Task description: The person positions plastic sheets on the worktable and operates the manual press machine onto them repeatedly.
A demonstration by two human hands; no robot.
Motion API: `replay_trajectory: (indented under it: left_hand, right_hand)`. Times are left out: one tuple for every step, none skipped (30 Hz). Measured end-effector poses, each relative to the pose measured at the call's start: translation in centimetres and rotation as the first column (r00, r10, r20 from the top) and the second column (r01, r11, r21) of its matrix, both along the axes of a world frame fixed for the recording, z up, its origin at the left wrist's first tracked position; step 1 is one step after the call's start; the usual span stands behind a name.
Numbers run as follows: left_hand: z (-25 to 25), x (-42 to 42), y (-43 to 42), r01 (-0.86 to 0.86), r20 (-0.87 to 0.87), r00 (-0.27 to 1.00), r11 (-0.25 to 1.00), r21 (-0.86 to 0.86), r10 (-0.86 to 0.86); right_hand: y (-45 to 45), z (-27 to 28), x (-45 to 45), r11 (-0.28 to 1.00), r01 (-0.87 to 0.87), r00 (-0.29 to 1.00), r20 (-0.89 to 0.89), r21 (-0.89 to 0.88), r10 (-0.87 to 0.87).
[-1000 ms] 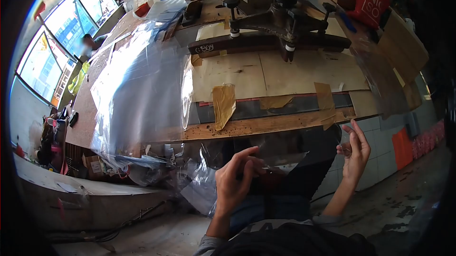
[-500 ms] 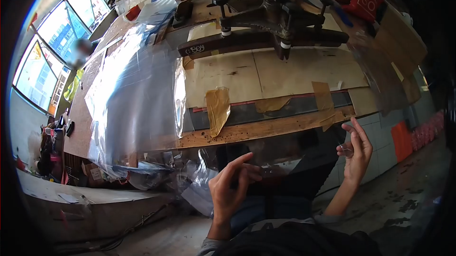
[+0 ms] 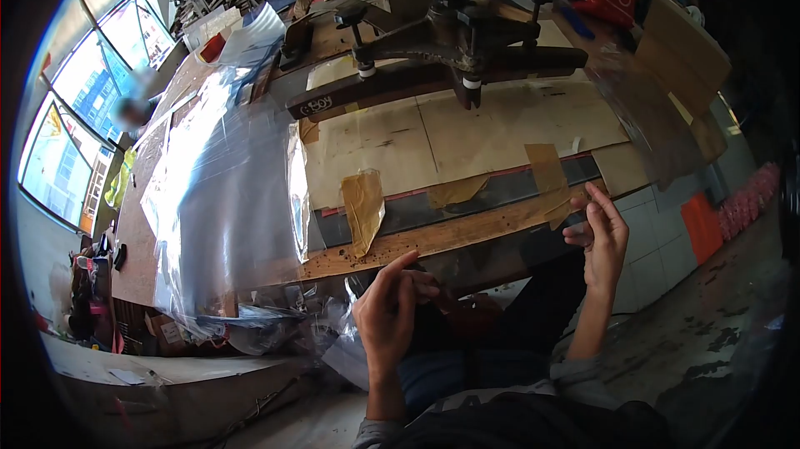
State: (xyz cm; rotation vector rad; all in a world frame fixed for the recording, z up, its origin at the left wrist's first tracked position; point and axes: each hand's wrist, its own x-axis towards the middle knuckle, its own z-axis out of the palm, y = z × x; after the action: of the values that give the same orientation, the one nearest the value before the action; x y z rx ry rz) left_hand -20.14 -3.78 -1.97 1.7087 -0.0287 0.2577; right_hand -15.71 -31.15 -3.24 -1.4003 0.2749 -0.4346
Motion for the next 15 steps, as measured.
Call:
replay_trajectory:
  left_hand:
    - [0.00,0.09,0.02,0.004,-0.001,1.000,1.000,0.001,-0.004]
    - [0.00,0.14,0.03,0.002,-0.005,1.000,1.000,0.001,-0.002]
    - [0.01,0.19,0.00,0.000,-0.010,1.000,1.000,0.001,0.000]
    - [-0.01,0.23,-0.02,-0.002,-0.014,1.000,1.000,0.000,0.002]
    - [0.03,0.26,-0.03,0.001,-0.012,1.000,1.000,-0.001,-0.001]
    - [0.09,0.26,-0.04,0.002,-0.009,1.000,1.000,-0.002,-0.002]
    - [0.11,0.24,-0.04,0.001,-0.007,1.000,1.000,-0.004,-0.001]
    - [0.05,0.20,-0.04,0.003,-0.007,1.000,1.000,0.004,-0.003]
    - [0.00,0.17,-0.06,0.005,-0.006,1.000,1.000,0.011,-0.005]
    - [-0.04,0.12,-0.08,0.006,-0.005,1.000,1.000,0.019,-0.006]
    - [-0.04,0.07,-0.10,0.006,-0.005,1.000,1.000,0.014,-0.006]
    - [-0.03,0.05,-0.14,0.007,-0.005,1.000,1.000,0.009,-0.007]
    - [-0.02,0.03,-0.19,0.009,-0.004,1.000,1.000,0.005,-0.009]
    - [0.00,0.02,-0.22,0.006,-0.006,1.000,1.000,0.001,-0.006]
    - [0.01,0.00,-0.26,0.004,-0.008,1.000,1.000,-0.002,-0.004]
  right_hand:
    - [0.01,-0.01,0.07,1.000,0.001,1.000,0.000,0.002,-0.001]
    - [0.00,0.02,0.15,1.000,0.002,1.000,-0.001,0.005,-0.002]
    - [0.00,0.06,0.18,1.000,0.004,1.000,-0.001,0.006,-0.004]
    - [0.01,0.05,0.15,1.000,0.005,1.000,-0.005,0.004,-0.005]
    - [0.03,0.09,0.15,1.000,0.006,1.000,-0.007,0.000,-0.006]
    - [0.04,0.12,0.19,1.000,0.005,1.000,-0.009,-0.003,-0.005]
    - [0.02,0.09,0.23,1.000,0.006,1.000,-0.006,-0.006,-0.006]
    - [-0.03,0.02,0.23,1.000,0.006,1.000,-0.002,-0.008,-0.006]
    - [-0.06,-0.05,0.27,1.000,0.004,1.000,0.003,-0.010,-0.004]
    - [-0.11,-0.11,0.31,1.000,0.004,1.000,0.004,-0.018,-0.004]
    - [-0.19,-0.17,0.32,1.000,0.006,1.000,0.006,-0.027,-0.006]
    - [-0.22,-0.20,0.35,0.999,0.008,1.000,0.007,-0.035,-0.008]
    - [-0.20,-0.20,0.39,0.999,0.009,1.000,0.007,-0.038,-0.009]
    - [-0.19,-0.21,0.42,0.999,0.011,1.000,0.007,-0.040,-0.011]
    - [-0.21,-0.23,0.43,0.999,0.014,1.000,0.006,-0.042,-0.014]
